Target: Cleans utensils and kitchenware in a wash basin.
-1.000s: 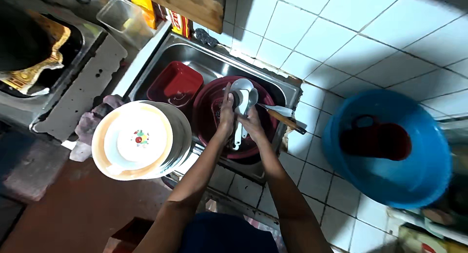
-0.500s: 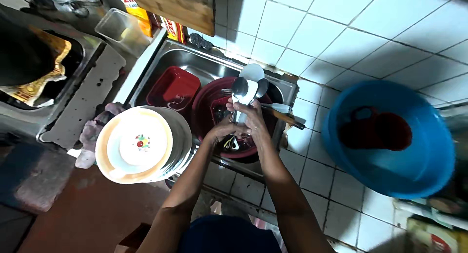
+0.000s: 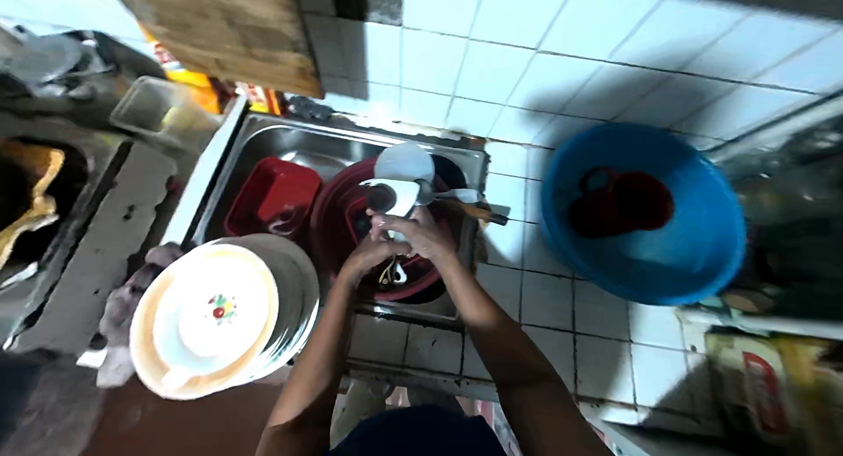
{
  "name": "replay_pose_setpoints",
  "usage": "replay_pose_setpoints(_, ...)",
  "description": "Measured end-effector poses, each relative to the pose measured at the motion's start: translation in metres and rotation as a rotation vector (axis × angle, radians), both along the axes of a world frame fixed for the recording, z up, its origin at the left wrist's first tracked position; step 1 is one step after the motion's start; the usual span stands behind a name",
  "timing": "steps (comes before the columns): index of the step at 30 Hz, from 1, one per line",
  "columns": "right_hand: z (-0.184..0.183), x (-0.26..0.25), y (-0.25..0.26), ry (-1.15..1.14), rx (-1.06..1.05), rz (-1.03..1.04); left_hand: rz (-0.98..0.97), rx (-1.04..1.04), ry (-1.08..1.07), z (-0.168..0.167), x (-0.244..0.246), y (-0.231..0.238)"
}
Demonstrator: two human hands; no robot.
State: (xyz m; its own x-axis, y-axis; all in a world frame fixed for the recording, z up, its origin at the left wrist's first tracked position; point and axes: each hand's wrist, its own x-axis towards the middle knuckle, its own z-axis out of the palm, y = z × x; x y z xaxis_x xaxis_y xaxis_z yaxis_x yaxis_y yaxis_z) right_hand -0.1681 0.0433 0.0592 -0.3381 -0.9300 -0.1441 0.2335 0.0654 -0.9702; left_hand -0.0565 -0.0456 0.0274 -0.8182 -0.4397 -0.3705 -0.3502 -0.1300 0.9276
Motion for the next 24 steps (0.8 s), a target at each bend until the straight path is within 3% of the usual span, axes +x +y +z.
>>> replay_pose_setpoints(3,0.009,0.01,-0.006,-0.034,-0.048,-0.083,0.026,0.005,0.071,-0.005,0.001,0.007)
replay_pose_setpoints(7,-0.007,0.014,-0.006,-0.111,-0.131,-0.202,0.046,-0.016,0.092,-0.014,0.005,0.02)
replay_pose_setpoints(10,0.017,-0.008,0.02,-0.047,-0.105,-0.287,-0.016,-0.124,0.237,-0.015,0.004,0.031)
replay_pose_setpoints(13,0.064,-0.051,0.083,0.11,-0.001,-0.484,0.038,-0.278,0.296,-0.023,0.018,0.038)
replay_pose_setpoints(18,0.119,-0.164,0.166,0.451,-0.238,-1.113,0.202,-0.623,0.126,-0.061,0.055,0.055)
replay_pose_setpoints(21,0.103,-0.225,0.197,0.569,-0.227,-1.255,0.268,-0.826,0.084,-0.078,0.06,0.067)
replay_pose_setpoints(24,0.067,-0.255,0.204,0.592,-0.156,-1.265,0.271,-0.939,0.042,-0.08,0.054,0.068)
